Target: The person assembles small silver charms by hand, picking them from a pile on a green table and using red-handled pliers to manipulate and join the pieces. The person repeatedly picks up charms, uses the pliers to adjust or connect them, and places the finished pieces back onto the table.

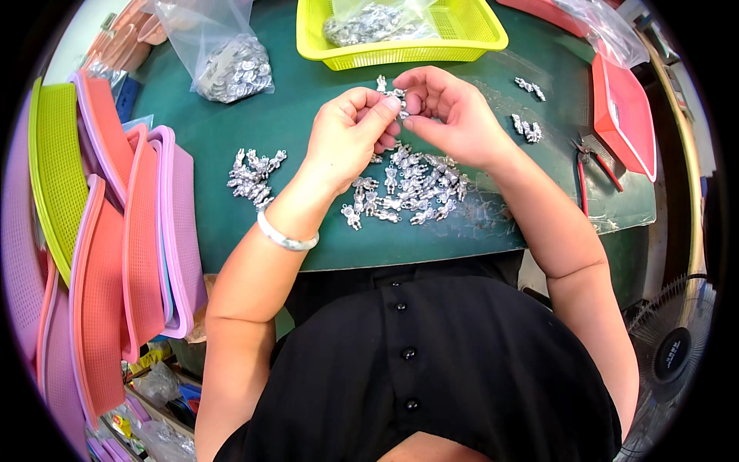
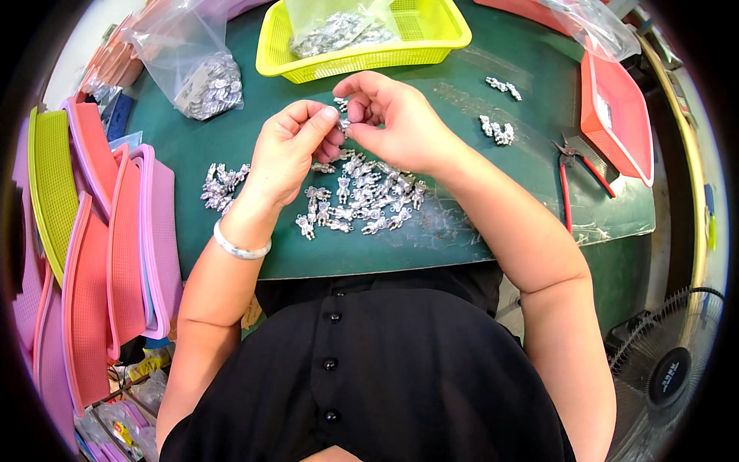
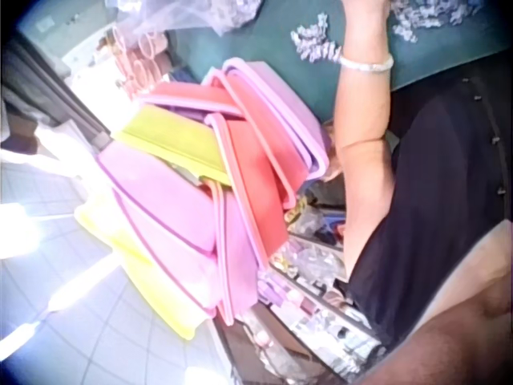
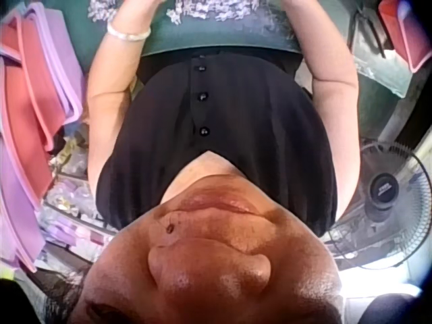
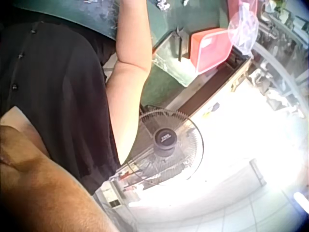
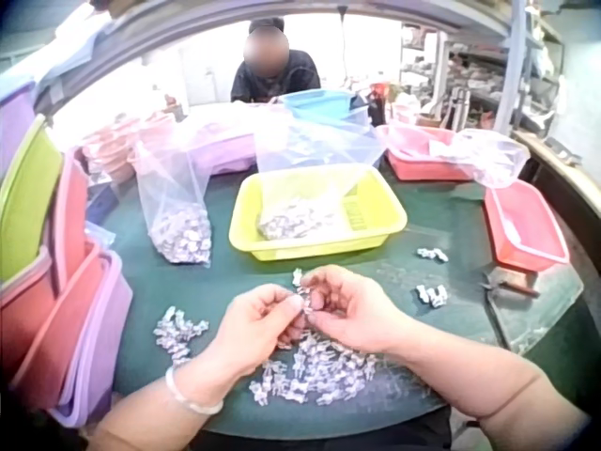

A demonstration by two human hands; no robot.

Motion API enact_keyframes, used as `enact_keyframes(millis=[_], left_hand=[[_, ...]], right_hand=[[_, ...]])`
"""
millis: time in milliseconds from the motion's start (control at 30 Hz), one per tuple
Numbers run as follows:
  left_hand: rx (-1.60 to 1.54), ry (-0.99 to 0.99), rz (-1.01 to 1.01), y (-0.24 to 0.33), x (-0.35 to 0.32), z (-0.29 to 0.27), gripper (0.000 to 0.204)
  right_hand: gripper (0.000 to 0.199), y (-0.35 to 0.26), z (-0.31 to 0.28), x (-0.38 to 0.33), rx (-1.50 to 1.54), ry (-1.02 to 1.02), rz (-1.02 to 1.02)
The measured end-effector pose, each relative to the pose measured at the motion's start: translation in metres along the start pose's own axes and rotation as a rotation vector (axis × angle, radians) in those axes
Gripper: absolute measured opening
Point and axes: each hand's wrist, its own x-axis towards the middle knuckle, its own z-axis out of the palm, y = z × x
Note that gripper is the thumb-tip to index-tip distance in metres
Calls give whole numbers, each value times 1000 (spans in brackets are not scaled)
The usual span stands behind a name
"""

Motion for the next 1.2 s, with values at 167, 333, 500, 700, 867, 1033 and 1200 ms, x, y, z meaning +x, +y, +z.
enact_keyframes(millis=[167,333,500,700,867,1033,1200], left_hand=[[-218,-26,49,-14,3,-6,16],[-221,-55,96,-18,-1,-12,22],[-187,-86,103,-19,-2,-15,24],[-196,-52,74,-19,-4,-13,29],[-194,-46,44,-19,-2,-15,30],[-198,-70,15,-21,0,-17,29],[-440,-64,-60,-18,2,-23,23]], right_hand=[[39,0,4,-1,-41,43,-126],[41,-1,-2,2,-149,54,-98],[44,10,-9,5,-768,46,-279],[44,10,-6,5,-817,4,-172],[43,8,-7,4,-787,-25,-103],[44,8,-11,4,-824,-14,-128],[45,10,-16,3,-817,-53,-71]])
